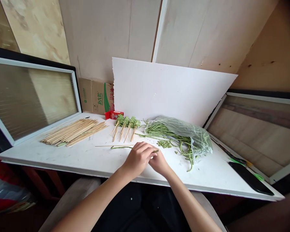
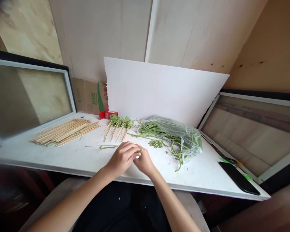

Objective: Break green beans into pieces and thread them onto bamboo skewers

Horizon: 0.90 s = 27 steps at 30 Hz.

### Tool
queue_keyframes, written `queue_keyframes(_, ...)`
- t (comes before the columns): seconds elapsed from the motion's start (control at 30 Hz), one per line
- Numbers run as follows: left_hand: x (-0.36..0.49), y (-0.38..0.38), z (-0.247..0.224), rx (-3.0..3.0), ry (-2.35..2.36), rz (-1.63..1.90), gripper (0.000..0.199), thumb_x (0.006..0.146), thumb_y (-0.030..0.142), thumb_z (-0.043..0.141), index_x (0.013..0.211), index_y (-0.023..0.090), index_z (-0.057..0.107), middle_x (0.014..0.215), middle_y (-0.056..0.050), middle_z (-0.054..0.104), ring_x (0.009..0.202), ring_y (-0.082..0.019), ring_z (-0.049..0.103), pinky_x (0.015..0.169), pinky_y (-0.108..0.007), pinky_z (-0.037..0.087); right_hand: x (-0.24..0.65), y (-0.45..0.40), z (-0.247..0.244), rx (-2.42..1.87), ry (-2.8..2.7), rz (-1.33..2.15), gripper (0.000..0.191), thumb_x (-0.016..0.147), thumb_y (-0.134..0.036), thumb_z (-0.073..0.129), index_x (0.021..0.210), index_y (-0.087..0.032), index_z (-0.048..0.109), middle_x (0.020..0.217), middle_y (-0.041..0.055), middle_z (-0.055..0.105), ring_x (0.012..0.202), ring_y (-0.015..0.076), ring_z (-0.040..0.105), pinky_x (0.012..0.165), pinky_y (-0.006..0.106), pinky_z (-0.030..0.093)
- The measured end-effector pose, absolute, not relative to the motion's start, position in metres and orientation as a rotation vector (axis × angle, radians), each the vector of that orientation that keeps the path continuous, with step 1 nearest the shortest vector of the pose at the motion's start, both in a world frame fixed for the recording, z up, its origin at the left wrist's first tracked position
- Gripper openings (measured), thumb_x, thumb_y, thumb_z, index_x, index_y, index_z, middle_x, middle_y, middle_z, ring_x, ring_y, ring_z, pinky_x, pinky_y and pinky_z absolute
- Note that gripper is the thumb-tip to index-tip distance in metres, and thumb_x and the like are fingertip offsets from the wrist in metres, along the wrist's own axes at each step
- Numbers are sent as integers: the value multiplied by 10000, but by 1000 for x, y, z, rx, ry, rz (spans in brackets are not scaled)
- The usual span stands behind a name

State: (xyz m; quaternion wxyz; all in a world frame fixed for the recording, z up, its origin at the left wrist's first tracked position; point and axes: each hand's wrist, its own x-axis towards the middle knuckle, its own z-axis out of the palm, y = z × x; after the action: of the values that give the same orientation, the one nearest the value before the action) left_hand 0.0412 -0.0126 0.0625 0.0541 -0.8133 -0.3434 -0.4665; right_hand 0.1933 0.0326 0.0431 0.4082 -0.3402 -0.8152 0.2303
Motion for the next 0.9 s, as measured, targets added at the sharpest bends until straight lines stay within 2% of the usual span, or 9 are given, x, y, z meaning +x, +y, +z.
queue_keyframes(0.07,34,-12,62,-2477,-1096,-1395,182,1051,187,532,1046,194,714,990,-80,729,944,-222,668,857,-383,544,209,33,54,-834,-1978,711,269,920,-263,564,1127,-246,736,1072,89,775,943,259,744,781,396,630)
queue_keyframes(0.17,26,-10,62,-2491,-1172,-1356,184,1061,196,509,1048,194,692,955,-75,704,914,-222,668,814,-363,553,230,30,71,-769,-1884,892,295,1010,-396,577,1212,-231,715,986,85,773,856,231,732,760,378,616)
queue_keyframes(0.27,22,-9,62,-2522,-1217,-1333,181,1057,169,498,1076,193,676,972,-76,694,950,-224,663,827,-353,549,238,23,82,-701,-1882,801,320,934,-432,747,1199,-252,731,972,71,768,887,245,723,817,395,601)
queue_keyframes(0.33,22,-10,64,-2567,-1222,-1310,185,1060,170,488,1057,191,672,967,-73,689,955,-223,655,834,-349,538,235,19,84,-705,-1892,652,266,892,-414,808,1115,-278,760,966,60,765,868,248,716,806,395,590)
queue_keyframes(0.47,21,-16,67,-2663,-1241,-1337,247,1090,237,438,1022,188,669,940,-67,674,909,-211,629,796,-327,505,226,16,79,-684,-1953,384,71,966,-336,730,986,-279,767,882,45,744,790,224,680,742,373,556)
queue_keyframes(0.57,19,-19,68,-2749,-1284,-1435,287,1108,291,410,1045,191,672,965,-62,682,881,-190,632,777,-300,484,223,17,75,-610,-1986,231,80,1001,-275,680,994,-262,759,860,50,728,803,220,659,747,376,534)
queue_keyframes(0.7,16,-22,70,-2806,-1330,-1505,301,1104,325,433,975,190,670,928,-46,702,828,-171,637,729,-272,448,220,16,71,-541,-2002,161,73,989,-236,691,1019,-263,751,856,54,724,793,225,642,735,390,526)
queue_keyframes(0.8,14,-27,76,-2803,-1432,-1447,343,1097,382,453,914,191,673,849,-36,715,751,-168,632,662,-267,408,216,13,70,-503,-1996,144,140,992,-178,659,1056,-270,743,871,57,720,811,229,643,742,398,525)
queue_keyframes(0.9,14,-33,82,-2762,-1543,-1302,368,1079,425,488,878,194,692,773,-33,715,676,-172,616,611,-275,364,212,10,69,-501,-2000,160,183,987,-114,611,1013,-260,720,885,58,713,834,225,634,734,385,512)
